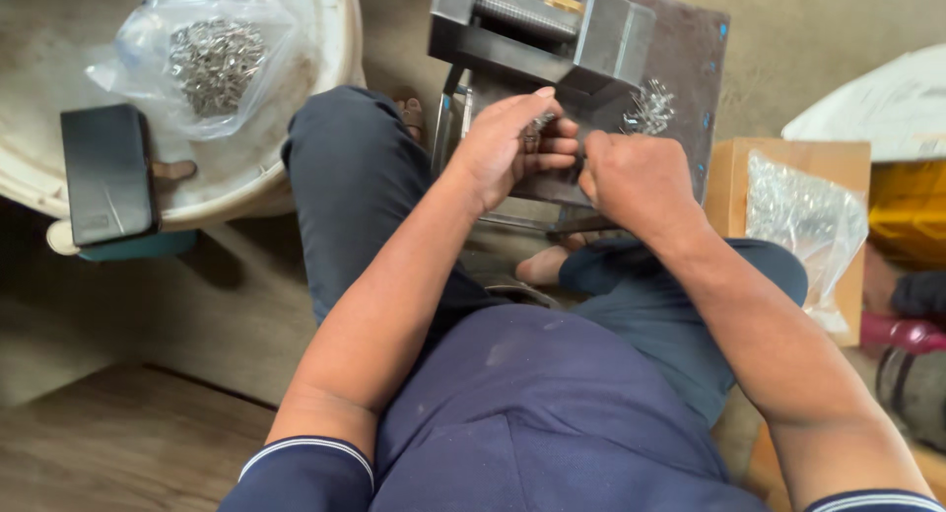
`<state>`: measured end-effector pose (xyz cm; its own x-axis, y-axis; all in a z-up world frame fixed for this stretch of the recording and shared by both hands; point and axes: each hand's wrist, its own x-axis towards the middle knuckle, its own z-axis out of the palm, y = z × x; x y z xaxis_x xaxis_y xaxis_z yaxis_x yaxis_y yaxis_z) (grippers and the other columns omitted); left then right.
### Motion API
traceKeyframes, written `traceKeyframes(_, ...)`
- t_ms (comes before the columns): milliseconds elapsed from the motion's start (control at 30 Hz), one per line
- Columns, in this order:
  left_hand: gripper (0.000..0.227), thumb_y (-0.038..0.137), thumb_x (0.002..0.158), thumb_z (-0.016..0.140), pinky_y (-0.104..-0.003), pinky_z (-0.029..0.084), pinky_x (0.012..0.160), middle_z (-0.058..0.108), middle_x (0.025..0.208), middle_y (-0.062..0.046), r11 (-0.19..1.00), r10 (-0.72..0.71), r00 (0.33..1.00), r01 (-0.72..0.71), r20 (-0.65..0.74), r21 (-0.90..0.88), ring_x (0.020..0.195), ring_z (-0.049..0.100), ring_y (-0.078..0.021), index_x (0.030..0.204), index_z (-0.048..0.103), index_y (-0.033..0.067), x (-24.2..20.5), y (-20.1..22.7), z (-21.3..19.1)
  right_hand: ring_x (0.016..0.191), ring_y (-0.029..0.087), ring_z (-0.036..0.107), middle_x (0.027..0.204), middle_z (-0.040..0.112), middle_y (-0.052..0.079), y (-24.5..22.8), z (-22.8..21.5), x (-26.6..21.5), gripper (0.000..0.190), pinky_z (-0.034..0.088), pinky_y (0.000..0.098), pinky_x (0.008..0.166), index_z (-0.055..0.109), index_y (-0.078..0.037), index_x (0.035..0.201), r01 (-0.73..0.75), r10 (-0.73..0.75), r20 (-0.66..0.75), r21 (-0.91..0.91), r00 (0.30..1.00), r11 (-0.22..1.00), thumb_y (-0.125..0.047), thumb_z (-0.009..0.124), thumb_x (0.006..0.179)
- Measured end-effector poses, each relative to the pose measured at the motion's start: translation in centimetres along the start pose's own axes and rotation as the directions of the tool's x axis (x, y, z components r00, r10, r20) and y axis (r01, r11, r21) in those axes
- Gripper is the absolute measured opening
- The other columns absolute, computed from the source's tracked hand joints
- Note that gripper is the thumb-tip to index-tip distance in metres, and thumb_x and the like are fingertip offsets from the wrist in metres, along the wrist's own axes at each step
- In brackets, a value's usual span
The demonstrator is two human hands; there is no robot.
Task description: The person sits on the floor and uses a bench vise to assemble small metal components. They pick up individual metal pins and fasteners from a plastic bag and the workbench, then insert them into the vise jaws to secure or adjust them.
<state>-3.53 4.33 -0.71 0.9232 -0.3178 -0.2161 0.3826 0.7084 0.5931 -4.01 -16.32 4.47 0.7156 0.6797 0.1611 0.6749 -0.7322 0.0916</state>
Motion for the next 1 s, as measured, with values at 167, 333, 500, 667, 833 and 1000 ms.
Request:
traceKeyframes(167,0.050,0.053,0.098,0.056,-0.037,0.065,0.074,0.072,0.095,-0.014,0.997,-0.022,0.999,0.019,-0.041,-0.071,0.081,0.074,-0.0229,0.101,0.064,0.0032,0.8,-0.4,-0.5,0.070,0.031,0.070,0.076,0.069,0.012,-0.8,-2.9,1.5,0.013,0.055,0.0424,0.065,0.068,-0.007,0.093,-0.143,0.174,-0.090,0.281,0.981,0.949,-0.018,0.073,0.091)
traceKeyframes(333,0.061,0.062,0.098,0.049,-0.039,0.064,0.077,0.073,0.095,-0.016,0.997,0.017,1.000,-0.018,-0.016,-0.081,0.082,0.074,-0.0235,0.101,0.065,0.0029,1.1,-0.7,-1.0,0.077,0.027,0.073,0.087,0.073,0.013,-2.9,-4.4,2.8,0.011,0.057,0.0379,0.070,0.073,-0.005,0.101,-0.194,0.269,-0.099,0.469,0.958,0.862,-0.014,0.072,0.096)
traceKeyframes(500,0.062,0.062,0.100,0.048,-0.043,0.063,0.079,0.072,0.096,-0.019,0.974,0.030,0.999,-0.022,0.032,-0.227,0.084,0.075,-0.0280,0.102,0.063,0.0019,1.2,-0.8,-1.2,0.094,0.023,0.076,0.104,0.076,0.013,-2.8,-2.8,2.6,0.014,0.057,0.0334,0.083,0.073,-0.004,0.112,-0.069,0.232,-0.176,0.638,0.957,0.767,-0.012,0.065,0.104)
traceKeyframes(667,0.052,0.051,0.106,0.048,-0.049,0.063,0.076,0.071,0.095,-0.024,0.935,0.168,0.977,-0.200,-0.132,-0.292,0.082,0.073,-0.0341,0.099,0.062,0.0010,-0.5,2.4,-1.3,0.073,0.012,0.056,0.087,0.064,0.011,1.9,1.5,-3.9,0.021,0.044,0.0294,0.069,0.073,0.003,0.114,-0.388,0.577,0.078,0.811,0.813,0.437,-0.017,0.069,0.112)
traceKeyframes(833,0.041,0.032,0.109,0.052,-0.047,0.063,0.080,0.070,0.096,-0.023,0.850,0.482,0.864,-0.501,-0.145,-0.160,0.087,0.073,-0.0333,0.101,0.063,-0.0068,-5.1,10.1,-5.7,0.072,0.010,0.055,0.090,0.060,0.006,10.0,10.4,-9.0,0.007,0.046,0.0236,0.064,0.058,-0.002,0.117,-0.122,0.655,0.128,0.991,0.744,-0.055,-0.008,0.060,0.114)
traceKeyframes(1000,0.023,0.017,0.097,0.059,-0.043,0.063,0.075,0.068,0.087,-0.017,0.821,0.508,0.689,-0.569,-0.518,0.047,0.079,0.071,-0.0290,0.091,0.061,-0.0045,-10.9,15.7,-15.0,0.077,0.011,0.058,0.095,0.061,0.007,12.4,14.8,-12.3,0.007,0.050,0.0242,0.071,0.057,-0.002,0.120,-0.009,0.633,0.091,0.991,0.768,-0.132,-0.009,0.060,0.120)
